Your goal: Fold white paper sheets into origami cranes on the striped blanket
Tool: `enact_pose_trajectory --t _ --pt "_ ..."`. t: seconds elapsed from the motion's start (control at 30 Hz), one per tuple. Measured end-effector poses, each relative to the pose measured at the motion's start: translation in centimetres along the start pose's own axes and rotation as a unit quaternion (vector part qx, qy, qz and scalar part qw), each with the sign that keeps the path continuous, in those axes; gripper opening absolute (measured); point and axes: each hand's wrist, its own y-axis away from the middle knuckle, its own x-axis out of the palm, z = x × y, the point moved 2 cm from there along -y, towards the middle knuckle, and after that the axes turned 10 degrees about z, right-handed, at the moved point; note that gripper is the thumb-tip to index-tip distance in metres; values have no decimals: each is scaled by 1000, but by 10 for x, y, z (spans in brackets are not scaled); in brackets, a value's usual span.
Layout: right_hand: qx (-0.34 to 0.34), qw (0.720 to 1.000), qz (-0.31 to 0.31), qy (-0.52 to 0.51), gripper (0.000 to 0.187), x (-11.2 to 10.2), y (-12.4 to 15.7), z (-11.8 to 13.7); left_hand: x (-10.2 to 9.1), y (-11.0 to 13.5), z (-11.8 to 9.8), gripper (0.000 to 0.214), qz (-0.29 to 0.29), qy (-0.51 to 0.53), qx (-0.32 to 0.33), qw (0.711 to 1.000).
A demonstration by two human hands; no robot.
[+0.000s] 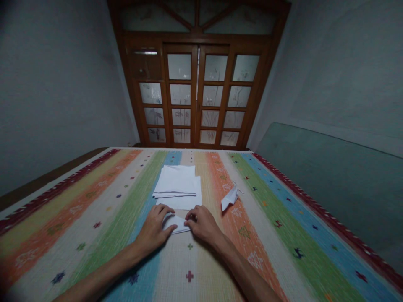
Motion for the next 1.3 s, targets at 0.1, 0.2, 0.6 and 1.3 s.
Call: enact_pose_trajectory --t 0.1,0.2,0.6,1.3 --pt "-10 1000 -30 1 8 9 0 2 2 0 5 47 -15 -10 -2 1000" --pt "-17 999 -38 -19 10 13 -1 -2 4 0 9 39 -16 -18 3 1000" --pt "-22 998 -49 -17 9 16 -1 1 2 -1 7 24 -1 63 28 998" --pt "-135 988 -59 49 20 24 2 7 2 -3 4 16 1 31 12 999"
